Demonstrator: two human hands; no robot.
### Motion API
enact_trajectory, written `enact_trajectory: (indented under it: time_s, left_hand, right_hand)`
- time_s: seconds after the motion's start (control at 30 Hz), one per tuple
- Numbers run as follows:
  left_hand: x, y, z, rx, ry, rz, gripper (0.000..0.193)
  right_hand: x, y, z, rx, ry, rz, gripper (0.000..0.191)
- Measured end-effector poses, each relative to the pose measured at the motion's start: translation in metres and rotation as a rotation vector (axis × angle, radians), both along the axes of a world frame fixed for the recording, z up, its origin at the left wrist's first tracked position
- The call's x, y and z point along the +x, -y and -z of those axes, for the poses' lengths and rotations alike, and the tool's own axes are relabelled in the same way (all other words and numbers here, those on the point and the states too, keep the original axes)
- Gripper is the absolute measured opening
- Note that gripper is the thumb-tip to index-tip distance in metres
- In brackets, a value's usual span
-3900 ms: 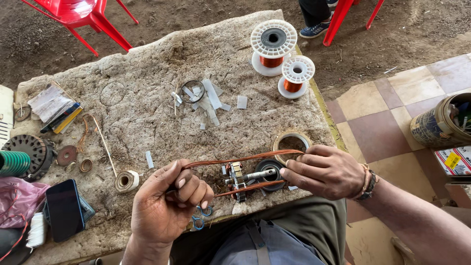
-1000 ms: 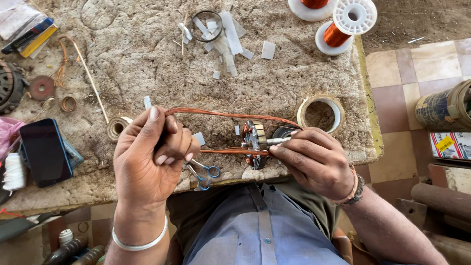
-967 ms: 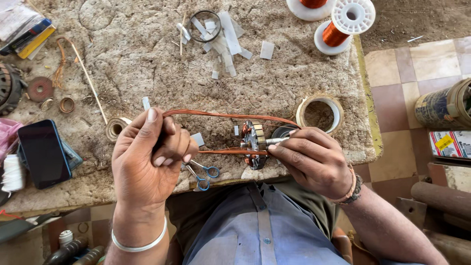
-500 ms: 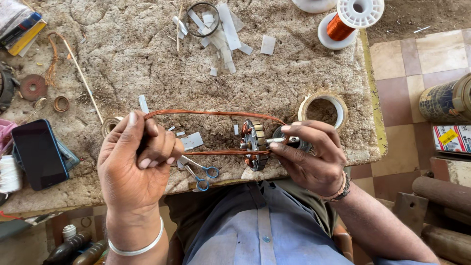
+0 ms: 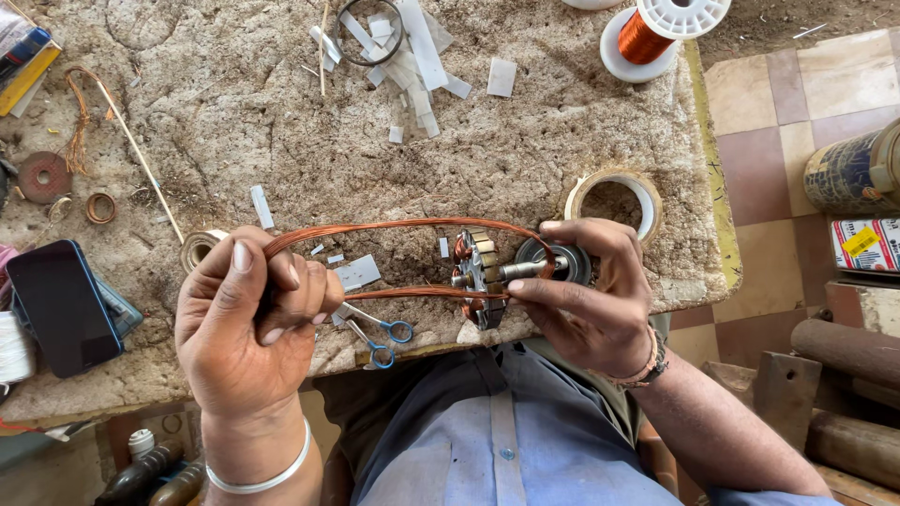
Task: The person cuts small pieces of white tape and places them between the copper windings on a motor armature. They then continue to wind additional copper wire around the armature slots, using both hands to guide and secure the wire.
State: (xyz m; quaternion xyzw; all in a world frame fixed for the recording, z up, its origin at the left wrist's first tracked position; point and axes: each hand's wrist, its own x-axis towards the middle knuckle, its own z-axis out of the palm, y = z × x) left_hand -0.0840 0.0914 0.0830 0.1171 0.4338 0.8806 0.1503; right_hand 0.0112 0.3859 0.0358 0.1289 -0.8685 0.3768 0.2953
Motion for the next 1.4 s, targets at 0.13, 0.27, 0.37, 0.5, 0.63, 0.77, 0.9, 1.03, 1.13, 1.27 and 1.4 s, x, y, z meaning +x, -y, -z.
enact_trajectory:
  time_s: [0.13,0.27,0.37,0.5,0.63,0.77,0.9,1.03,1.13,1.27,1.4]
  left_hand:
    - [-0.001,0.004,0.006,0.039,0.0,-0.006,0.037]
    - [-0.007,0.0,0.017,0.019,0.028,-0.038,0.038]
    - [-0.006,-0.004,0.021,-0.047,0.068,-0.09,0.034]
    - [-0.004,-0.012,0.024,-0.15,0.064,-0.215,0.016]
    - [0.004,-0.022,0.014,-0.275,-0.053,-0.307,0.02]
    - [0.026,-0.038,-0.021,-0.754,-0.557,-0.438,0.024]
    - [0.037,-0.051,-0.056,-1.031,-1.252,-0.201,0.013]
    - [0.025,-0.072,-0.044,-1.161,-1.4,-0.043,0.022]
    - [0.019,-0.074,-0.03,-1.193,-1.345,0.003,0.02]
    - [0.02,-0.074,-0.02,-1.158,-1.271,0.077,0.017]
    - [0.018,-0.077,-0.015,-1.153,-1.229,0.088,0.021]
  right_hand:
    - [0.0,-0.002,0.001,-0.059,0.084,-0.044,0.029]
    - [-0.002,-0.005,0.003,-0.043,0.097,-0.068,0.03]
    - [-0.001,-0.005,0.004,-0.037,0.084,-0.071,0.03]
    - [0.0,-0.002,0.005,-0.11,0.122,-0.094,0.028]
    - [0.001,-0.003,0.004,-0.069,0.088,-0.1,0.028]
    - [0.002,-0.006,0.002,-0.015,0.073,-0.089,0.028]
    - [0.003,-0.005,0.001,0.004,0.062,-0.089,0.029]
    - [0.002,0.002,0.0,-0.03,0.076,-0.067,0.026]
    - [0.004,0.0,-0.003,-0.04,0.107,-0.064,0.026]
    - [0.008,-0.006,-0.003,-0.08,0.127,-0.068,0.027]
    - [0.009,-0.006,-0.005,-0.146,0.182,-0.075,0.028]
